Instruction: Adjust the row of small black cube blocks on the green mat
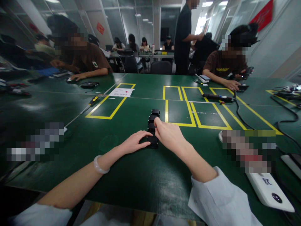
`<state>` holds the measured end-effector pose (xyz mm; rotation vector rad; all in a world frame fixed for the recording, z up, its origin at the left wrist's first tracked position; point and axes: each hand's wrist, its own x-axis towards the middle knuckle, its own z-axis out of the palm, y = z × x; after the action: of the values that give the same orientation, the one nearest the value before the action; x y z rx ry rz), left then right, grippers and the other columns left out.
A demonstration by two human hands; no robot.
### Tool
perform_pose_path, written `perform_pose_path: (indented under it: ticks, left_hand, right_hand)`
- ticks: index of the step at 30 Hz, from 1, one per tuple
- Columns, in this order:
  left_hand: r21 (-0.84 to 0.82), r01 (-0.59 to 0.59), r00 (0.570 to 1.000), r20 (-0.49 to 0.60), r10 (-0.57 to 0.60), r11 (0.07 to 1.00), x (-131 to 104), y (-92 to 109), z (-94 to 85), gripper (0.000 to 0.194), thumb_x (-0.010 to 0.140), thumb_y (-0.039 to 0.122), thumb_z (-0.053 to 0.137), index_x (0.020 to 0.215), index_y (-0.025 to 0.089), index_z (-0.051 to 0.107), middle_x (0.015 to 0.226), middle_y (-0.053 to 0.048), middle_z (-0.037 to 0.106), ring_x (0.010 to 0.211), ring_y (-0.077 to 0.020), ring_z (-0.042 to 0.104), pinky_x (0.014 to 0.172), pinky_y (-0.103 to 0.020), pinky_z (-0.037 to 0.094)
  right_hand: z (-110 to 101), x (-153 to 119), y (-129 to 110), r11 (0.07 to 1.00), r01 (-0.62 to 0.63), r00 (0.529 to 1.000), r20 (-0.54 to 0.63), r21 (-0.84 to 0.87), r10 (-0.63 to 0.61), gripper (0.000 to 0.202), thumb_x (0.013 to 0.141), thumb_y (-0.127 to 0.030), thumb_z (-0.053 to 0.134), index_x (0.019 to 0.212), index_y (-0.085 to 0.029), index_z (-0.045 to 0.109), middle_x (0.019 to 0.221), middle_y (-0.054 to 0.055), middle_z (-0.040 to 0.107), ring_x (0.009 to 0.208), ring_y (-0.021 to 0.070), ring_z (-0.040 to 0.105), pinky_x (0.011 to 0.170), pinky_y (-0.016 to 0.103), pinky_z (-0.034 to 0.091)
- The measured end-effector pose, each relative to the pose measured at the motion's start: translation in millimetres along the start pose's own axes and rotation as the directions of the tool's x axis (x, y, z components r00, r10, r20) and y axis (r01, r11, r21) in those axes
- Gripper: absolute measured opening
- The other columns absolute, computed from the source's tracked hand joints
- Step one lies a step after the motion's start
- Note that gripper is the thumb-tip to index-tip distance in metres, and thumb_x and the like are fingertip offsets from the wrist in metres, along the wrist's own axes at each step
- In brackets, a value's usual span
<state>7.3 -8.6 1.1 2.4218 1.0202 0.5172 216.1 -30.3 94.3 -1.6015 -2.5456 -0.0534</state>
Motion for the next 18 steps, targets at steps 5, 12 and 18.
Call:
perform_pose_path:
  ticks: [5,12,18]
  left_hand:
    - [0.001,0.011,1.000,0.010,-0.011,1.000,0.1,1.1,-1.6,0.034,0.092,0.040,0.051,0.122,0.024,0.051,0.112,-0.005,0.059,0.103,-0.0222,0.055,0.089,-0.034,0.044]
    - [0.009,-0.003,1.000,0.006,0.003,1.000,1.0,-0.4,-0.3,0.032,0.092,0.038,0.052,0.120,0.023,0.052,0.112,-0.005,0.060,0.103,-0.0217,0.055,0.089,-0.033,0.044]
    - [0.007,-0.004,1.000,0.004,0.004,1.000,0.3,0.8,-0.7,0.033,0.092,0.038,0.052,0.121,0.023,0.052,0.112,-0.005,0.060,0.103,-0.0221,0.055,0.090,-0.034,0.044]
  right_hand:
    - [0.6,0.5,0.1,0.999,-0.017,1.000,0.020,-0.036,0.018,0.021,0.096,-0.034,0.033,0.101,-0.019,0.048,0.076,0.004,0.067,0.063,0.0176,0.061,0.050,0.025,0.022]
    - [1.1,-0.4,0.4,1.000,0.022,1.000,-0.003,0.007,-0.022,0.016,0.092,-0.024,0.037,0.104,-0.019,0.046,0.084,0.004,0.068,0.065,0.0160,0.061,0.051,0.026,0.022]
    - [1.3,1.7,-0.8,0.999,-0.013,1.000,0.020,-0.029,0.014,0.024,0.096,-0.036,0.032,0.101,-0.019,0.048,0.079,0.005,0.068,0.066,0.0172,0.061,0.051,0.026,0.021]
